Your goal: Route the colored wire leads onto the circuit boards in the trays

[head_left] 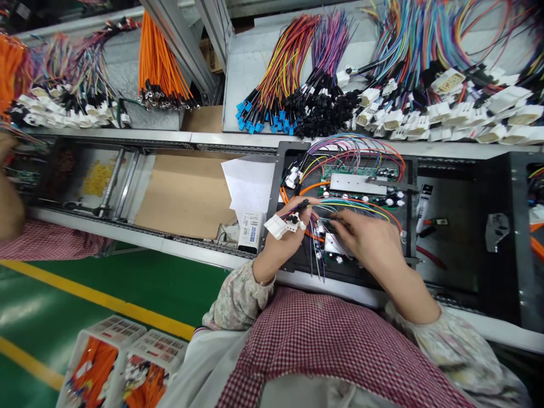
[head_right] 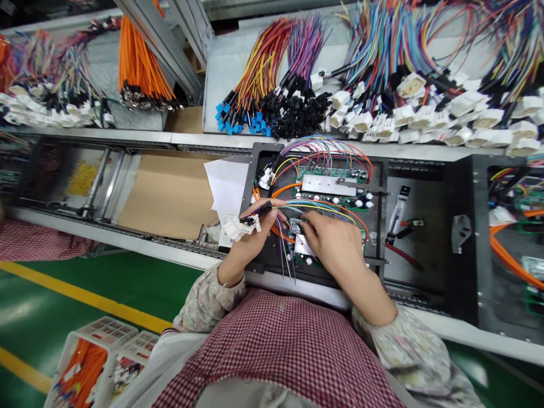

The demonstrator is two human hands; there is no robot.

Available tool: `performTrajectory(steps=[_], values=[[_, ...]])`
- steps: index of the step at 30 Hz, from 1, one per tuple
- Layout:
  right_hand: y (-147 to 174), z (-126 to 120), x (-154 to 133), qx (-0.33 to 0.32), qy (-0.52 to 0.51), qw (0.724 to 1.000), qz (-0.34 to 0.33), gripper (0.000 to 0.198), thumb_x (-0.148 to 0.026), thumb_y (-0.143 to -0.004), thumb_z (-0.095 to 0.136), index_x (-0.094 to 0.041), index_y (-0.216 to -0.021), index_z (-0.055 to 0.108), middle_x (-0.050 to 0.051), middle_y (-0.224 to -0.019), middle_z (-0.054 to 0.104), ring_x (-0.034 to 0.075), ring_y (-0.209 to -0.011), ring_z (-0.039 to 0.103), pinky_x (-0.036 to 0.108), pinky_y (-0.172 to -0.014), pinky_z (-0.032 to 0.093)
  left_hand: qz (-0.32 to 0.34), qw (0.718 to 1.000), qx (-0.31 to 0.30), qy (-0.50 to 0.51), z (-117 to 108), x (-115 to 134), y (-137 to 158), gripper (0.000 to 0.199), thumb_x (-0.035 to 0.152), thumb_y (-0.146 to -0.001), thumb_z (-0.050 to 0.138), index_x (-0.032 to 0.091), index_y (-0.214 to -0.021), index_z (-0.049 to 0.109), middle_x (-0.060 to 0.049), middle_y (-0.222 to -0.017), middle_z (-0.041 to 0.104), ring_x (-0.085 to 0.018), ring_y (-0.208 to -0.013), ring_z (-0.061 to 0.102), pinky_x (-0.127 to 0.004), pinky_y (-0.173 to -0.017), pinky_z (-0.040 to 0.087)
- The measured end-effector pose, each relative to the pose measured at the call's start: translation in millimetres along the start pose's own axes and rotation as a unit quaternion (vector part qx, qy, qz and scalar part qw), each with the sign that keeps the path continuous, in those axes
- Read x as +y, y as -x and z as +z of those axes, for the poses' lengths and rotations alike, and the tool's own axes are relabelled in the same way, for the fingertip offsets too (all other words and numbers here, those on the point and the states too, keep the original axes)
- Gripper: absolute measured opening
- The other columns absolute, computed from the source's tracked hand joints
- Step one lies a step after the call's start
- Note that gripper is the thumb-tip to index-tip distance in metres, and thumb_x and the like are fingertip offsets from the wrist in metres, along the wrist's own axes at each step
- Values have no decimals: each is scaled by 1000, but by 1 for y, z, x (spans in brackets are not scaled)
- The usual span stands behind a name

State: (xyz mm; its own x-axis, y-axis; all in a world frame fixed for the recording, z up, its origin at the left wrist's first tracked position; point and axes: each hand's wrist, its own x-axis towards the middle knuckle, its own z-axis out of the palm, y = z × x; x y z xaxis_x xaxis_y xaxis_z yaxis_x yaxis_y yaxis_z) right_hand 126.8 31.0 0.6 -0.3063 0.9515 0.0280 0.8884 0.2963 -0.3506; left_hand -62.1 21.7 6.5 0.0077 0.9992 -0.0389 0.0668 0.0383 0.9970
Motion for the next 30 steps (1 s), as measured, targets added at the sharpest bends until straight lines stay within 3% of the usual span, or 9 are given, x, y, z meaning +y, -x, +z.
performTrajectory(steps=[3, 5, 7, 10, 18, 26, 30], values=[[18, -13, -3, 47, -38, 998, 3, 33, -47, -97, 51, -23, -108, 71, 2, -74, 73, 18, -63, 65, 29, -56, 36, -3, 1000, -2, 3, 0, 0, 0, 18, 36, -100, 56, 26, -108, 69, -2, -89, 72, -15, -77, 67, -29, -69, 53], [27, -18, -4, 31, -42, 998, -21, 33, -47, -98, 51, -23, -98, 72, 2, -74, 72, 19, -66, 67, 29, -57, 37, -15, 1000, -5, 1, 0, -2, 0, 21, 39, -100, 55, 26, -109, 68, -2, -86, 71, -15, -73, 66, -27, -61, 51], [30, -18, -3, 18, -55, 998, -33, 32, -42, -100, 48, -22, -89, 71, 3, -80, 74, 19, -70, 68, 29, -57, 39, -34, 999, -7, 11, 0, -4, 0, 25, 42, -100, 53, 26, -112, 67, -3, -90, 71, -13, -67, 65, -24, -52, 49], [24, -9, 1, 51, -95, 994, -9, 27, -35, -100, 48, -21, -96, 71, 4, -91, 77, 19, -74, 70, 28, -61, 43, -55, 997, -15, 43, 0, -7, 0, 28, 46, -99, 56, 26, -114, 66, -3, -94, 71, -10, -61, 63, -21, -46, 49], [11, 15, 4, 19, -66, 998, 9, 29, -34, -97, 48, -21, -97, 74, 5, -83, 74, 20, -71, 66, 30, -59, 37, -58, 997, -11, 49, 1, -4, -1, 27, 47, -97, 58, 22, -108, 64, -2, -83, 71, -13, -67, 69, -21, -48, 48], [7, 13, 3, 1, -50, 999, -1, 29, -33, -96, 49, -22, -97, 76, 4, -73, 70, 20, -67, 64, 30, -58, 34, -56, 998, -7, 30, 1, -3, -2, 25, 45, -97, 58, 23, -108, 64, -1, -82, 71, -13, -65, 68, -23, -50, 48], [9, 4, -3, 22, -25, 999, 12, 32, -38, -98, 48, -23, -97, 77, 4, -76, 73, 19, -66, 65, 29, -56, 32, -38, 999, 1, -11, 1, 6, -2, 19, 39, -99, 57, 22, -106, 65, -1, -81, 73, -15, -73, 69, -27, -62, 53]])
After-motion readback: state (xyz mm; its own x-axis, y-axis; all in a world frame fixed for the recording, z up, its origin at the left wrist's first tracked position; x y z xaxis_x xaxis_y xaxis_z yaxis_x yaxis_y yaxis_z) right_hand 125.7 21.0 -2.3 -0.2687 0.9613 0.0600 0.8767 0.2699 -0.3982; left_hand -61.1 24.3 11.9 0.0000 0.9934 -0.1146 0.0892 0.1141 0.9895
